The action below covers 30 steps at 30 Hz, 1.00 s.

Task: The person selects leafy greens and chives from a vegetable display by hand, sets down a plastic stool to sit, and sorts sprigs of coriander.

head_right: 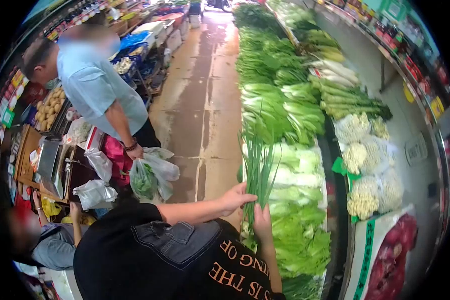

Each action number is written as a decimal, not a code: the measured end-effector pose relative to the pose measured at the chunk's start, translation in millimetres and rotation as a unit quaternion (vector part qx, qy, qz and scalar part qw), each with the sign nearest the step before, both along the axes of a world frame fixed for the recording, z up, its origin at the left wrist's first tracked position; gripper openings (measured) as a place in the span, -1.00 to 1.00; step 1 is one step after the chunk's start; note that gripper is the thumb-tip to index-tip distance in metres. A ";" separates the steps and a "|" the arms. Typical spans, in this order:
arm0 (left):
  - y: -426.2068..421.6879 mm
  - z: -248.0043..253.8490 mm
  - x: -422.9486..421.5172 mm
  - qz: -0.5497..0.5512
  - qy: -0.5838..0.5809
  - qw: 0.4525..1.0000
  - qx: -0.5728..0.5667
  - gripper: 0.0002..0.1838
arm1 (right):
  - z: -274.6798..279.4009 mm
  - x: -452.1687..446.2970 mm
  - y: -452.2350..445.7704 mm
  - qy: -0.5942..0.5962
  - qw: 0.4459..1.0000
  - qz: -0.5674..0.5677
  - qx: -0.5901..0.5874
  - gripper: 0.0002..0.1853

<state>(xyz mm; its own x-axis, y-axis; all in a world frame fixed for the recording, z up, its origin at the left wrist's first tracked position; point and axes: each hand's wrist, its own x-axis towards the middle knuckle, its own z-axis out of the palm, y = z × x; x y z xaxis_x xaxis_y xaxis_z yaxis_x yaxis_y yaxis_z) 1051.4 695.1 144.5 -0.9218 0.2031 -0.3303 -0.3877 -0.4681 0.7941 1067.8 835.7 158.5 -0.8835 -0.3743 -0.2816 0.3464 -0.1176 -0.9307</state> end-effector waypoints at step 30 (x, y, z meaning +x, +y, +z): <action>43.7 22.9 39.0 -0.067 0.003 0.986 0.151 -0.56 | 1.9 59.9 91.6 0.056 0.996 -0.048 0.055 -0.62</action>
<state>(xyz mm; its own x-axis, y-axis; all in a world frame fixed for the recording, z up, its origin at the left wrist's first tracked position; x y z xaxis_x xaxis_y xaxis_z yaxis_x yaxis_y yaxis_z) 1090.4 738.9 167.4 -0.8813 0.4119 -0.2315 -0.4586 -0.6277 0.6290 1127.7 927.3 160.4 -0.9419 -0.2582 -0.2148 0.2326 -0.0401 -0.9717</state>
